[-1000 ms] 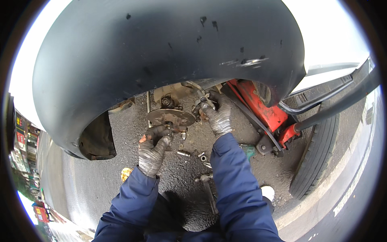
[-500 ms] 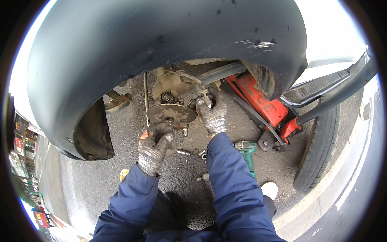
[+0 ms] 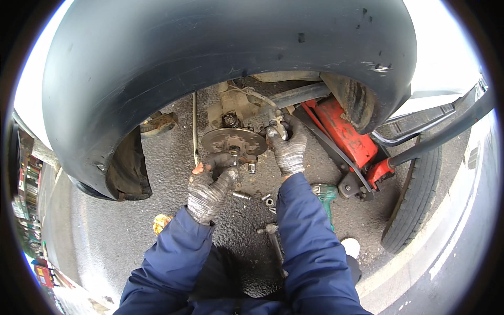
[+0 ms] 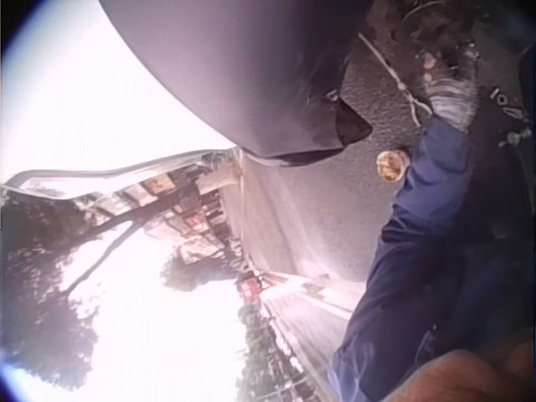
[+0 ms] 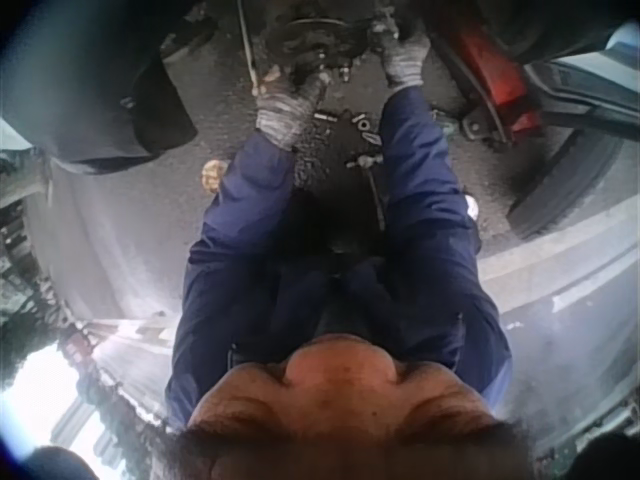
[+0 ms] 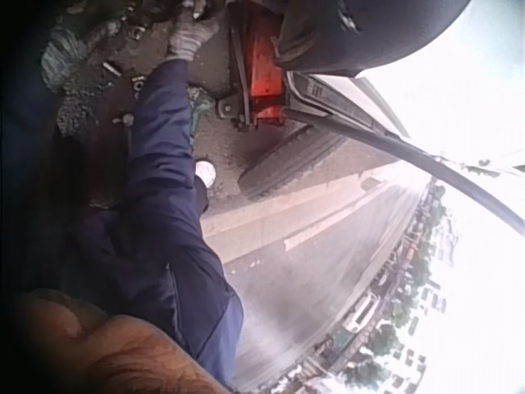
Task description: The person kneels beside a car and uses pliers to remove a cotter pin from the wheel hub. They then apply grease to the pin and reinsert it into the hub, securing the brake assembly.
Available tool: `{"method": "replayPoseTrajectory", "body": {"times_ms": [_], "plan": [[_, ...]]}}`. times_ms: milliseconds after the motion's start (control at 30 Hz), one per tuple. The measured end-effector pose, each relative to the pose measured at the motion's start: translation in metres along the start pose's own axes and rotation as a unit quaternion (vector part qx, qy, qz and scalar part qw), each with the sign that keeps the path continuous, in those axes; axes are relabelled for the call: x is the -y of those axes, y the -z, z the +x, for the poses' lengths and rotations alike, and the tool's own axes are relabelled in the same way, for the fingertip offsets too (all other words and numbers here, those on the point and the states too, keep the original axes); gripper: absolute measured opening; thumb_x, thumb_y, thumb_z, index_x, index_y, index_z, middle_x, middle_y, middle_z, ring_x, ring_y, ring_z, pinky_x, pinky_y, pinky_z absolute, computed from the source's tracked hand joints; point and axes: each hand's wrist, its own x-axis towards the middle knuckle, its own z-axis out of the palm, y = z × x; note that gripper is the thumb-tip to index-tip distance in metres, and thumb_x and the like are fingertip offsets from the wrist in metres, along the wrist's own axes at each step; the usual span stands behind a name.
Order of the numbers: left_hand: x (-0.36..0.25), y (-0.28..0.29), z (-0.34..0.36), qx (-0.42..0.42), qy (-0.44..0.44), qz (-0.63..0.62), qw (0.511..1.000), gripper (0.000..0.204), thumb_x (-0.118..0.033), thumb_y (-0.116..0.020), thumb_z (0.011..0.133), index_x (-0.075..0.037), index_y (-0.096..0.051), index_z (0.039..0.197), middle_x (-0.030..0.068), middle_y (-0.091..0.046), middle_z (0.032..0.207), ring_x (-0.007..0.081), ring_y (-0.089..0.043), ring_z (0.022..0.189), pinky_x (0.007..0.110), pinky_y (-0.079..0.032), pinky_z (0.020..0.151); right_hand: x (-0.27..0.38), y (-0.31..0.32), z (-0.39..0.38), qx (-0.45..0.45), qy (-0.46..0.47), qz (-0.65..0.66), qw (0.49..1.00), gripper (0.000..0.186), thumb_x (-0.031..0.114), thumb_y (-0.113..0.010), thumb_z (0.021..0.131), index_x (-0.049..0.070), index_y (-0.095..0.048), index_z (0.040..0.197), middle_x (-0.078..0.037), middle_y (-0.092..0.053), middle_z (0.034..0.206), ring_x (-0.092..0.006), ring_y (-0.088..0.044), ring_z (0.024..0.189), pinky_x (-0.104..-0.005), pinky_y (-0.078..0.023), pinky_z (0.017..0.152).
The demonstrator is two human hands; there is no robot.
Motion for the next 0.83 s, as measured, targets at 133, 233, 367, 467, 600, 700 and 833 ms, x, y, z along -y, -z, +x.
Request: {"method": "replayPoseTrajectory", "body": {"times_ms": [133,233,367,467,600,700,833], "plan": [[0.001,0.004,-0.001,0.002,0.011,-0.034,0.999,0.032,0.002,-0.060,0.089,0.002,-0.056,0.121,0.0088,-0.065,0.106,0.0112,-0.061,0.083,0.024,-0.051,0.071,-0.001,-0.002,0.000,-0.008,0.013,-0.005,1.000,0.044,0.003,-0.070,0.081,-0.005,-0.052,0.121,-0.010,-0.063,0.090,-0.0136,-0.061,0.070,-0.0274,-0.052,0.061],[0.003,0.006,0.001,0.006,-0.019,-0.029,0.999,0.031,0.002,-0.060,0.089,0.002,-0.056,0.120,0.0088,-0.064,0.105,0.0111,-0.061,0.083,0.024,-0.052,0.070,-0.001,-0.002,-0.001,-0.002,0.005,0.024,1.000,0.044,0.004,-0.069,0.082,-0.005,-0.051,0.121,-0.011,-0.063,0.090,-0.0135,-0.061,0.070,-0.0274,-0.053,0.060],[0.007,0.007,0.005,0.020,-0.062,-0.027,0.997,0.029,0.002,-0.060,0.089,0.002,-0.057,0.118,0.0083,-0.064,0.103,0.0109,-0.060,0.082,0.025,-0.052,0.070,-0.001,0.001,-0.001,0.013,-0.006,0.015,1.000,0.044,0.005,-0.069,0.082,-0.005,-0.052,0.121,-0.012,-0.064,0.091,-0.0138,-0.062,0.072,-0.0278,-0.053,0.063],[0.009,0.009,0.005,0.016,-0.051,-0.010,0.999,0.029,0.003,-0.063,0.086,0.000,-0.056,0.114,0.0071,-0.064,0.100,0.0116,-0.060,0.085,0.025,-0.050,0.073,-0.003,-0.001,0.001,0.004,0.017,-0.031,0.999,0.046,0.008,-0.070,0.082,-0.004,-0.051,0.122,-0.012,-0.064,0.094,-0.0144,-0.062,0.077,-0.0285,-0.053,0.067],[0.010,0.009,0.007,0.017,-0.035,-0.003,0.999,0.028,0.003,-0.065,0.086,0.000,-0.057,0.113,0.0073,-0.064,0.100,0.0124,-0.060,0.087,0.026,-0.051,0.074,-0.004,0.003,0.001,0.016,0.027,-0.059,0.998,0.049,0.012,-0.071,0.082,-0.005,-0.050,0.124,-0.012,-0.064,0.097,-0.0153,-0.062,0.083,-0.0299,-0.053,0.072],[0.012,0.009,0.007,0.016,-0.039,-0.015,0.999,0.029,0.001,-0.067,0.085,0.000,-0.057,0.113,0.0075,-0.064,0.100,0.0127,-0.060,0.088,0.026,-0.051,0.075,-0.002,0.011,0.005,0.066,-0.019,0.035,0.997,0.050,0.013,-0.071,0.082,-0.005,-0.051,0.124,-0.012,-0.064,0.096,-0.0155,-0.063,0.083,-0.0302,-0.053,0.074],[0.015,0.010,0.008,0.023,-0.024,0.004,0.999,0.035,-0.002,-0.068,0.086,0.000,-0.055,0.119,0.0093,-0.065,0.103,0.0145,-0.060,0.088,0.029,-0.052,0.078,-0.001,0.018,0.008,0.103,-0.048,0.051,0.992,0.052,0.016,-0.073,0.082,-0.006,-0.050,0.124,-0.012,-0.064,0.096,-0.0159,-0.063,0.083,-0.0307,-0.053,0.077]]}}
